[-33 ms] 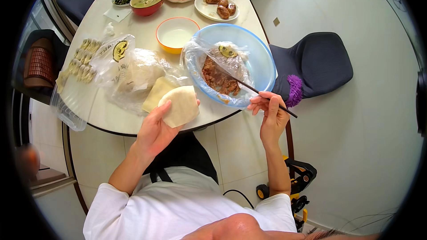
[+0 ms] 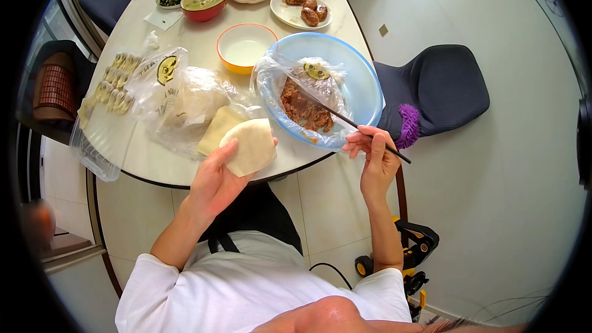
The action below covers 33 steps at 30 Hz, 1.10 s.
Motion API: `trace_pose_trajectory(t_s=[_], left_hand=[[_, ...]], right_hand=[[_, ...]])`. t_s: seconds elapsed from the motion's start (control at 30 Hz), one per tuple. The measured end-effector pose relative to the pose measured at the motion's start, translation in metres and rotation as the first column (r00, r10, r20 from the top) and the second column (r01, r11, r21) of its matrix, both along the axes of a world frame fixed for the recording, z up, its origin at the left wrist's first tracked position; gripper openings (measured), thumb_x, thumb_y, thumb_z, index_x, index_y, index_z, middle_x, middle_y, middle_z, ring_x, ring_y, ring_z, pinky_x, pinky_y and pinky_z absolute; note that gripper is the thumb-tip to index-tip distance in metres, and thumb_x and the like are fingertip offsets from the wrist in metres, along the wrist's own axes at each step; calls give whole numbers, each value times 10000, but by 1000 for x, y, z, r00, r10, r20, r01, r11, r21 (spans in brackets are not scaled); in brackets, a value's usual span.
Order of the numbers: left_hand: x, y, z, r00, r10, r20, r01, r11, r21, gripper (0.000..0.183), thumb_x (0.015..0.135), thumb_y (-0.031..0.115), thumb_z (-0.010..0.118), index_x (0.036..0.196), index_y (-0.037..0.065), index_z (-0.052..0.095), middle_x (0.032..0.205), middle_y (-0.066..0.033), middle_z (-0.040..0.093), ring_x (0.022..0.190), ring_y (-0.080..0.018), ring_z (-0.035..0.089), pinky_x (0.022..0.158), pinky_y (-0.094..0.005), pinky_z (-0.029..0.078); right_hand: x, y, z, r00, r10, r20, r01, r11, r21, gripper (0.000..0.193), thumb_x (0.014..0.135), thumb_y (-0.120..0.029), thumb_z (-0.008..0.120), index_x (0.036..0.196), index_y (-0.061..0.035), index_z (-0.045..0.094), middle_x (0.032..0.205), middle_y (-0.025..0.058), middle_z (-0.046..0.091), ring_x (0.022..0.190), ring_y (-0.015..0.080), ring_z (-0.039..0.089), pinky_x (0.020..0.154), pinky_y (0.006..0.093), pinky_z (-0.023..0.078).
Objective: The person prepares dumplings by placing meat filling onto dough skins with chopsticks, folding the dough closed, and placing the finished dumplings onto a plastic tray. They repeat the process for several dumplings.
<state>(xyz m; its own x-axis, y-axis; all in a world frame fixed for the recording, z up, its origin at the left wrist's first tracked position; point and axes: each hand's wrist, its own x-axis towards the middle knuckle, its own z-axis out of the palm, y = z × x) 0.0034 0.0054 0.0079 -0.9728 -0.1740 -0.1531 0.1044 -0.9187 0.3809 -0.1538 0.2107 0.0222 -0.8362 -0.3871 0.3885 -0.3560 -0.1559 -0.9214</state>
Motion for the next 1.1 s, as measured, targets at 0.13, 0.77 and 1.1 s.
trace_pose_trajectory(t_s=[0.13, 0.77, 1.1], left_hand=[[2, 0, 1, 1000, 16, -5, -16, 1000, 2, 479, 985, 203, 391, 1367, -69, 294, 1356, -193, 434, 1275, -316, 424, 1099, -419, 318], [6, -2, 0, 999, 38, 4, -38, 999, 34, 482, 981, 192, 397, 1373, -64, 282, 1359, -192, 428, 1275, -324, 421, 1102, -428, 315], [6, 0, 2, 999, 47, 9, -47, 999, 19, 480, 977, 192, 407, 1370, -59, 290, 1351, -189, 435, 1264, -321, 432, 1099, -426, 318]], right_hand=[[-3, -8, 5, 998, 55, 3, -55, 997, 46, 356, 1016, -250, 391, 1004, 48, 586, 839, 136, 648, 673, 165, 624, 583, 256, 480], [-17, -1, 9, 961, 34, 274, -22, 999, -46, 401, 1018, -262, 381, 924, 69, 586, 737, 172, 652, 570, 177, 621, 517, 239, 471], [-14, 2, 7, 985, -45, 167, 52, 998, -42, 396, 1012, -283, 399, 926, 55, 587, 760, 172, 662, 582, 187, 635, 521, 237, 482]])
